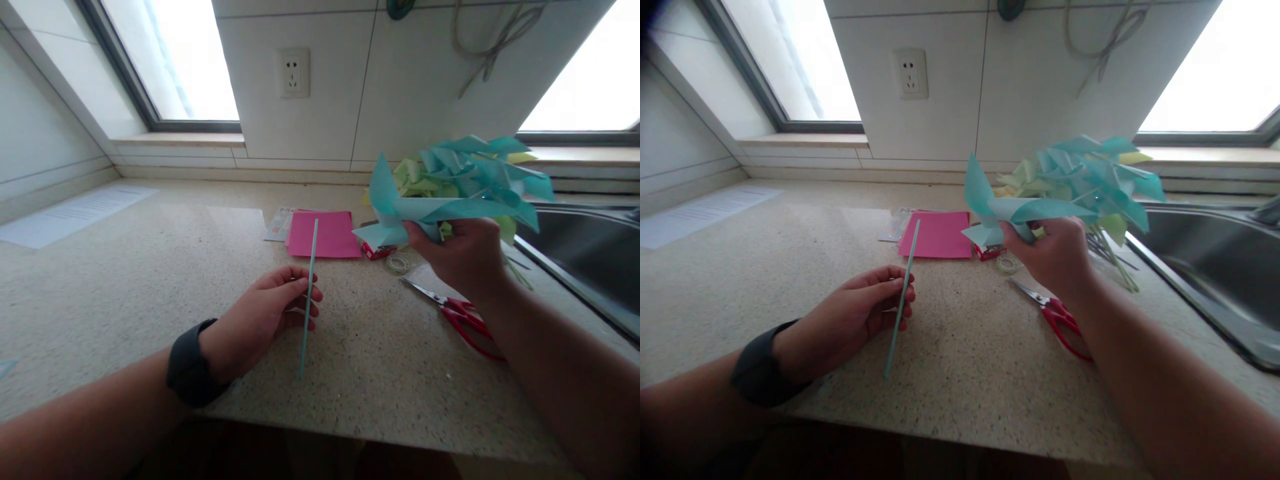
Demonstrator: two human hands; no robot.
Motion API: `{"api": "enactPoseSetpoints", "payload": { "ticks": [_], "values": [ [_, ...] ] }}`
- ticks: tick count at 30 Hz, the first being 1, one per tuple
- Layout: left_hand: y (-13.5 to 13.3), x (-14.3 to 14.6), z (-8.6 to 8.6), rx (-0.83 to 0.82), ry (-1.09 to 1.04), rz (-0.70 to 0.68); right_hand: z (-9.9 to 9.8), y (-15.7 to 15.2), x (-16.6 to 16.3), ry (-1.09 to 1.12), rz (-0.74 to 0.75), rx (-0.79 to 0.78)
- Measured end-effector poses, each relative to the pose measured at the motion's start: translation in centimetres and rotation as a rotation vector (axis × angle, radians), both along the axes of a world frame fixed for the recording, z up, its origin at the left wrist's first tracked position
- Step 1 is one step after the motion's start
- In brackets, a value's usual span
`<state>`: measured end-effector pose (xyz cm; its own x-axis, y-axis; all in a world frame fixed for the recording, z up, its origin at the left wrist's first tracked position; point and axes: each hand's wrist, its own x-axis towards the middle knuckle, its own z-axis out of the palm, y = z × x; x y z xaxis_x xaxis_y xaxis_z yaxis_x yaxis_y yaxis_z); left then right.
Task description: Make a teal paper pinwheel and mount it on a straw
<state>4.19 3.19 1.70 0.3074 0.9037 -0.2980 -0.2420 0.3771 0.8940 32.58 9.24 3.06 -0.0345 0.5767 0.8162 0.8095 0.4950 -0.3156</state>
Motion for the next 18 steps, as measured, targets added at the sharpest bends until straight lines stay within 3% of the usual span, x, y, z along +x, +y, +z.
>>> {"api": "enactPoseSetpoints", "payload": {
  "ticks": [7, 10, 18],
  "values": [
    [-0.4, 0.0, 0.1, 0.095, 0.054, 0.054, -0.1, 0.0, 0.0, 0.005, -0.004, 0.002],
    [-0.3, 0.0, -0.3, 0.164, 0.053, -0.001, 0.0, 0.0, 0.0, -0.009, -0.004, 0.001],
    [0.1, -0.5, -1.6, 0.587, 0.099, -0.095, 0.0, 0.1, 0.1, -0.011, -0.003, 0.019]
  ]
}}
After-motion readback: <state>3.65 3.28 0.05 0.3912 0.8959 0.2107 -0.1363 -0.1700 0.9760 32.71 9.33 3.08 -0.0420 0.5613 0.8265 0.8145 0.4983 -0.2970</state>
